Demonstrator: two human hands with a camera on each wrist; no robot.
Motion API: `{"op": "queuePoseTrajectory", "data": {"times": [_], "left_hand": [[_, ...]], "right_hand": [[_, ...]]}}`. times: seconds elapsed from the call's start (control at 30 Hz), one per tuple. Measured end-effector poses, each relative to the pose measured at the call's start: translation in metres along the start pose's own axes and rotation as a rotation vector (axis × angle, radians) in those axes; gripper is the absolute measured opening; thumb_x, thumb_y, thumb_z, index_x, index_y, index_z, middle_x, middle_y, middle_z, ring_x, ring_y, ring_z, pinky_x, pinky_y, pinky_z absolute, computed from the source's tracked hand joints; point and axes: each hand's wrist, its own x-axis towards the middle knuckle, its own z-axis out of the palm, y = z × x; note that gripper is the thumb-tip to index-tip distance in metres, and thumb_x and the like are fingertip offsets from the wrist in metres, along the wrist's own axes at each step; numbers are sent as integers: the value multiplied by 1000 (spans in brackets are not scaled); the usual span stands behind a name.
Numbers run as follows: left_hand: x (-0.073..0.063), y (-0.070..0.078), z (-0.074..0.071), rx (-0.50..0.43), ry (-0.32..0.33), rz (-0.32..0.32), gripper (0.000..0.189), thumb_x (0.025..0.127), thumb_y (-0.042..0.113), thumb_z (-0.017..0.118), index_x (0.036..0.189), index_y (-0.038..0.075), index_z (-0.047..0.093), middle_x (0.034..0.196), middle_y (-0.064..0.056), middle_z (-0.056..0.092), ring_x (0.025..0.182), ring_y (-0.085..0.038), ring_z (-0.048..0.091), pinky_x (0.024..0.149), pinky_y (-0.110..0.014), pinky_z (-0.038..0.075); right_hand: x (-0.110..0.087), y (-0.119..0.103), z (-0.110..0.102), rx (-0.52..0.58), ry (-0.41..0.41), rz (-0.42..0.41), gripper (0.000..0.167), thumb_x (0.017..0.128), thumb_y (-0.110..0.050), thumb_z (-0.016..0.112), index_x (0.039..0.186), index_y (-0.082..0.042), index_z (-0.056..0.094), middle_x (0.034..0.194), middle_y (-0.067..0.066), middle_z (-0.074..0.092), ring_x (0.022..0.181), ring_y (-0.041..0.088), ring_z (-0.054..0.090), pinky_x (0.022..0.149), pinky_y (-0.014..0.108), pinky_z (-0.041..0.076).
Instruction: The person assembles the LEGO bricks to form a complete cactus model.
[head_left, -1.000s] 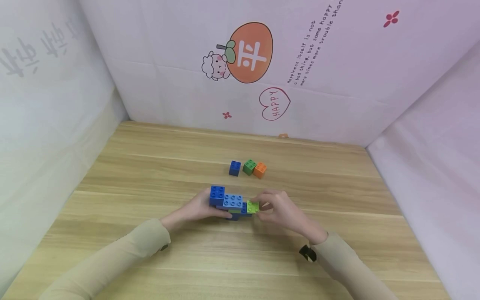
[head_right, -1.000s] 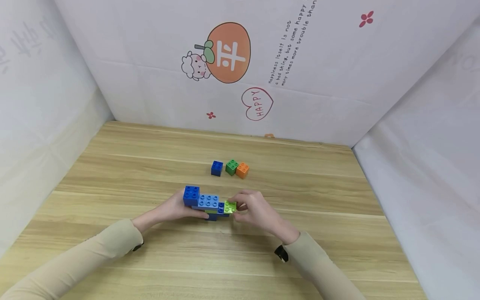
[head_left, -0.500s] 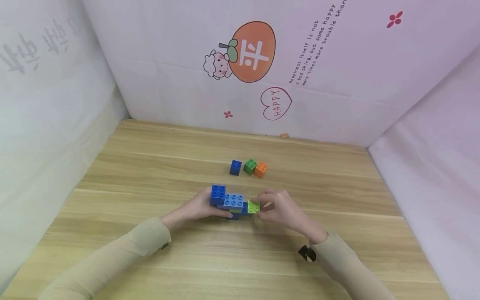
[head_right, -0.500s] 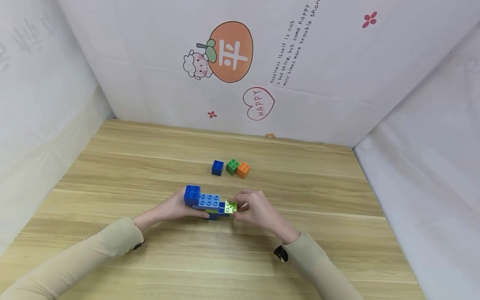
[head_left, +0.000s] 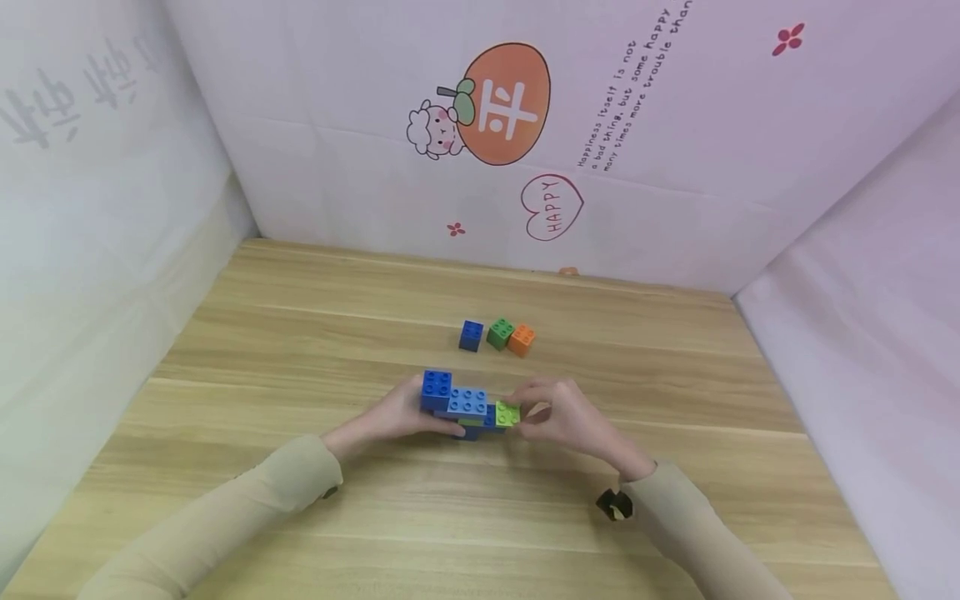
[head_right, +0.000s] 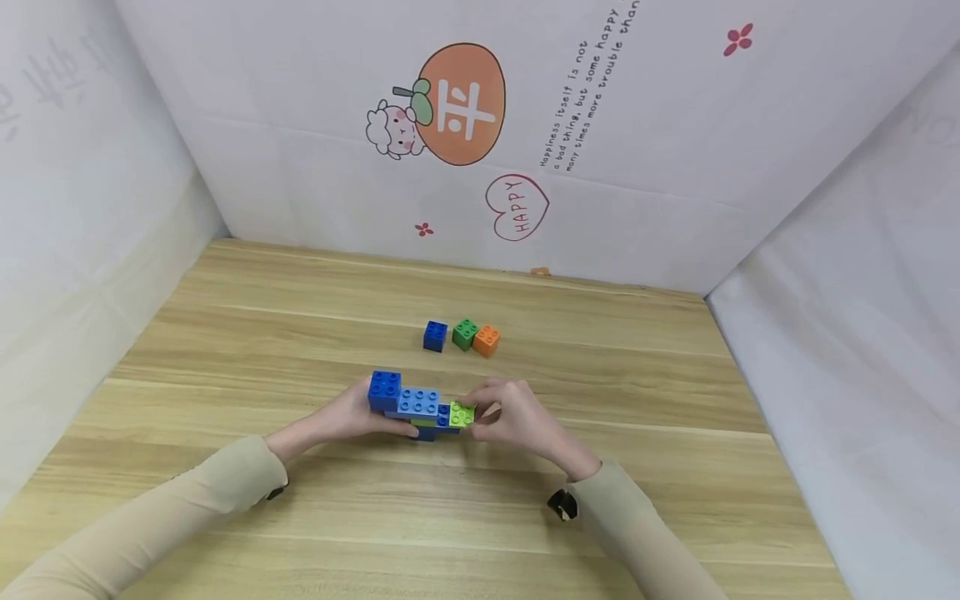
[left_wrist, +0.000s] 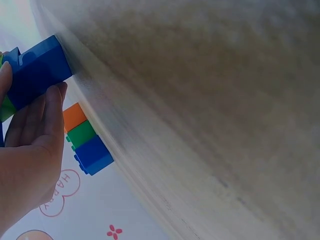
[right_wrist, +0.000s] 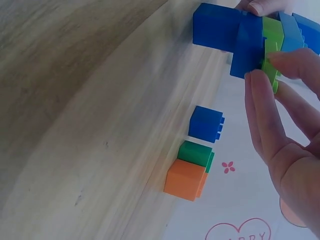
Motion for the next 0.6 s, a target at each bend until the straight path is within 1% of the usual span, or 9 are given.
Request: {"op": "queuePoseTrajectory", "data": {"times": [0.17,0.3,0.43,0.6], "left_hand": [[0,1,0,-2,-3,5,75,77,13,84,141,0,48,136,-14,63,125,-30,62,113,-45,47],[-1,3,-1,-1,3,-3,75,76,14,84,141,0,48,136,-14,63,125,-30,62,112,-46,47],[-1,4,-1,6,7,4,75,76,13,84,140,0,48,135,-14,64,124,-30,62,112,-45,47],[-2,4,-2,13,2,6,72,76,13,84,138,-1,50,133,-14,65,123,-30,64,111,-44,48]], "right_hand": [[1,2,0,13,-17,9,37,81,-1,73,118,-4,71,115,13,72,94,23,72,77,17,61],[0,0,0,11,-5,6,37,80,-1,73,117,-4,71,113,13,72,92,23,73,76,16,61],[0,-2,1,8,13,9,38,79,0,73,117,-4,71,112,12,72,92,21,72,76,16,61],[0,-3,2,-4,15,25,38,80,2,73,117,-5,71,115,10,72,94,21,70,78,19,62]]}}
